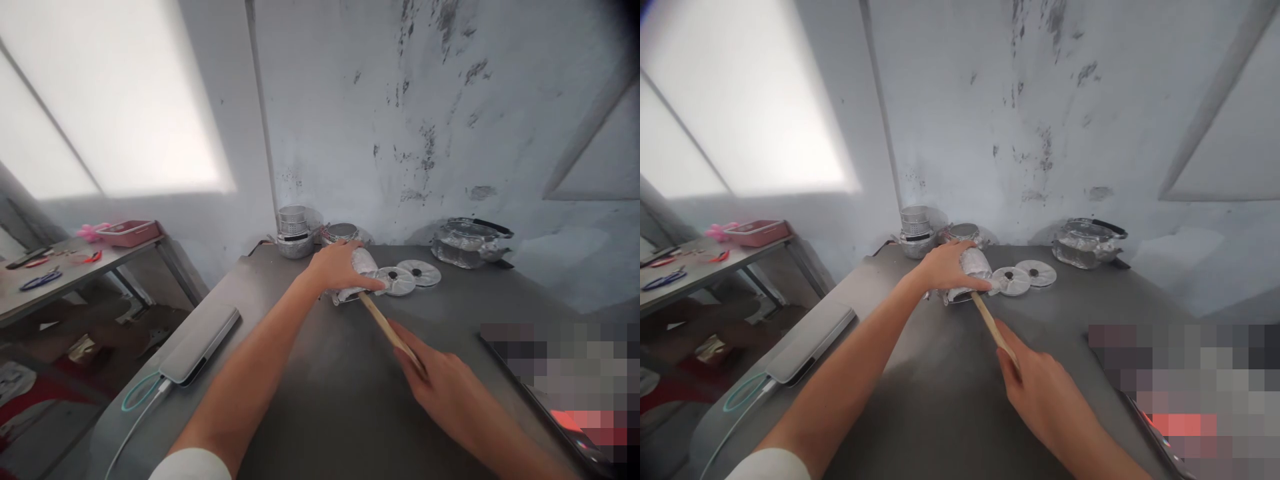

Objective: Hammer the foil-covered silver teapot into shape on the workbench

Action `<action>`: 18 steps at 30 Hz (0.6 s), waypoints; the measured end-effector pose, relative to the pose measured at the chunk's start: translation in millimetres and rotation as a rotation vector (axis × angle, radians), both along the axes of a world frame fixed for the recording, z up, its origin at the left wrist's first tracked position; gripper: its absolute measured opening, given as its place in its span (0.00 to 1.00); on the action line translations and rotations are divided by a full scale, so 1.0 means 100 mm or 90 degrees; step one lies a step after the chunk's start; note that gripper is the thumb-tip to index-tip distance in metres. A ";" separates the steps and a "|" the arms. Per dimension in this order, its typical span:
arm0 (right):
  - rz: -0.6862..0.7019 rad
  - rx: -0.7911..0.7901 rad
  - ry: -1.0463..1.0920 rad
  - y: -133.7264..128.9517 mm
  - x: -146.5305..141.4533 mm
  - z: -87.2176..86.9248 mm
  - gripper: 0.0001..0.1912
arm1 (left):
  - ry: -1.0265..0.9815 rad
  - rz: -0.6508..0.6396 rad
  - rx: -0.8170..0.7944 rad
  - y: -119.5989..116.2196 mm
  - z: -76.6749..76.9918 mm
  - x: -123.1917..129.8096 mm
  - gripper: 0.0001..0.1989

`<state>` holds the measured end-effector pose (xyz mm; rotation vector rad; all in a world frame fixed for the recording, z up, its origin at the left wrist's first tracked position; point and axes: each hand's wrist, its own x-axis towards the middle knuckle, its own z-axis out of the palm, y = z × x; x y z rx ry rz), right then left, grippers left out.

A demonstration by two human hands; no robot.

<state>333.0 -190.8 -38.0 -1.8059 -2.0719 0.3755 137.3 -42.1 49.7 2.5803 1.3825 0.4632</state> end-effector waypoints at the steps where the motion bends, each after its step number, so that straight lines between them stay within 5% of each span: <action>1: 0.003 -0.003 0.000 0.01 0.00 0.00 0.27 | 0.002 -0.001 -0.002 -0.01 0.00 0.00 0.58; 18: 0.008 -0.008 0.052 0.02 0.00 -0.01 0.27 | 0.002 0.000 -0.005 0.00 0.02 0.00 0.58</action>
